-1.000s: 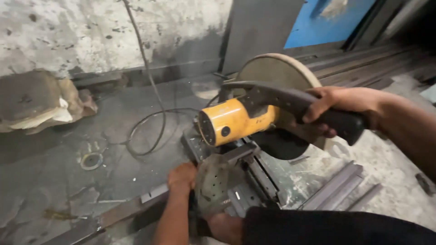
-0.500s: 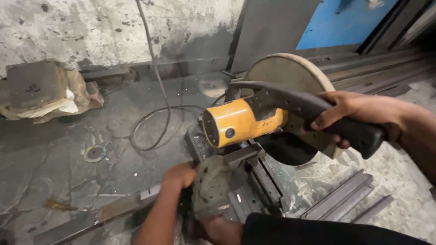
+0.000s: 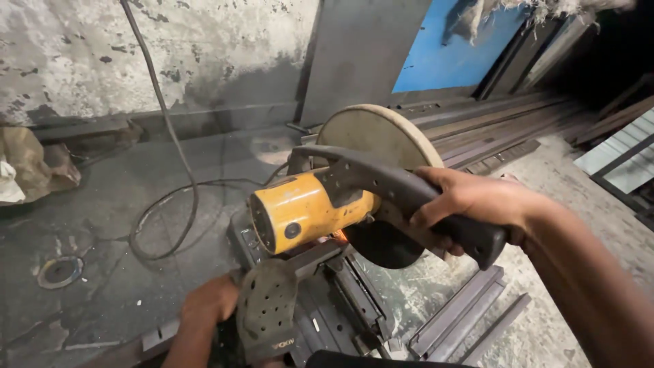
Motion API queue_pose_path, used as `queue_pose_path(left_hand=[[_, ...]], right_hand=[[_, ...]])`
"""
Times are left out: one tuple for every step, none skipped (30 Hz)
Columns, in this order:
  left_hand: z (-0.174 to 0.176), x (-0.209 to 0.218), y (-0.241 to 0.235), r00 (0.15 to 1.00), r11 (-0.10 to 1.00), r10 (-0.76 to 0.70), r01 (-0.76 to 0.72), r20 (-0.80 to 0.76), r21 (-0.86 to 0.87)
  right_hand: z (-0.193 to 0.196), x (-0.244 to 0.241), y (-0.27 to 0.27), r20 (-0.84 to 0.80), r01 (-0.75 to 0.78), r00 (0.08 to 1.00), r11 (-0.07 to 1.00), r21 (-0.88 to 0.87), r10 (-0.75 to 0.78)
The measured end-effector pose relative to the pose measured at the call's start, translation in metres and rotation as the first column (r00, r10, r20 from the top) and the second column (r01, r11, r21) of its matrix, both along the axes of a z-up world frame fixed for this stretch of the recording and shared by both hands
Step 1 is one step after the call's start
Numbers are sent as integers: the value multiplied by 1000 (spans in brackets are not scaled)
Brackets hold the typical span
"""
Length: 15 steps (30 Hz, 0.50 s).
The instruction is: The person positions a metal bar on a chop saw, lowers the blade to cut through it, and moves the cut piece aside. They repeat this process, cutting another metal bar and placing it with the others.
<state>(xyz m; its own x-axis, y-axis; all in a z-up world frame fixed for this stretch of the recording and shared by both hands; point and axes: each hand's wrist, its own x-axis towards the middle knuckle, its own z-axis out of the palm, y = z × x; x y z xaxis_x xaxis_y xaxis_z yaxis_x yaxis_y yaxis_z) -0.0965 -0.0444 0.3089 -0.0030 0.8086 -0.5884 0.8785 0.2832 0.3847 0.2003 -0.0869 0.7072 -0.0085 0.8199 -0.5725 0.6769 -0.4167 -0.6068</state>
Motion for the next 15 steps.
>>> queue_pose_path(left_hand=[[-5, -1, 1, 1000, 1000, -22, 22, -15, 19], [-10, -2, 1, 999, 998, -43, 44, -30, 38], [-10, -1, 1, 999, 998, -43, 44, -33, 39], [-11, -1, 1, 1000, 999, -7, 8, -25, 37], [-11, -1, 2, 999, 999, 28, -28, -18, 36], [-8, -1, 2, 999, 999, 28, -27, -21, 37], [-6, -1, 2, 1000, 999, -12, 13, -29, 34], [-3, -1, 3, 998, 998, -52, 53, -36, 30], [-15, -5, 5, 998, 998, -55, 56, -40, 32], [-27, -6, 3, 997, 997, -61, 63, -44, 34], [-36, -4, 1, 996, 996, -70, 73, -48, 44], [-95, -12, 2, 995, 995, -80, 83, -51, 55], [-151, -16, -4, 994, 993, -95, 98, -46, 68], [-204, -25, -20, 993, 990, -110, 113, -41, 82], [-226, -26, -13, 992, 988, -123, 126, -38, 93]], right_hand=[[-1, 1, 0, 2, -7, 1000, 1000, -1, 7], [-3, 3, 1, 4, -15, 1000, 1000, -2, 15], [-5, 6, 1, 1, -15, 1000, 1000, -1, 15], [-7, 10, 2, -26, -41, 999, 999, 2, 41], [-9, 14, 2, -53, -67, 996, 998, 7, 67], [-8, 10, 0, -57, -66, 996, 998, 9, 67], [-7, 7, -2, -49, -11, 999, 1000, 7, 11], [-6, 3, -4, -42, 45, 998, 999, 6, -45], [-10, 6, -4, -46, 48, 998, 999, 7, -47], [-14, 8, -4, -64, 33, 997, 999, 20, -32], [-16, 11, -3, -80, 22, 997, 999, 40, -19], [-17, 7, -3, -83, 29, 996, 998, 50, -25], [-16, 7, -4, -92, 58, 994, 997, 50, -53], [-15, 7, -6, -101, 87, 992, 995, 51, -81], [-13, 6, -7, -96, 97, 991, 993, 61, -91]])
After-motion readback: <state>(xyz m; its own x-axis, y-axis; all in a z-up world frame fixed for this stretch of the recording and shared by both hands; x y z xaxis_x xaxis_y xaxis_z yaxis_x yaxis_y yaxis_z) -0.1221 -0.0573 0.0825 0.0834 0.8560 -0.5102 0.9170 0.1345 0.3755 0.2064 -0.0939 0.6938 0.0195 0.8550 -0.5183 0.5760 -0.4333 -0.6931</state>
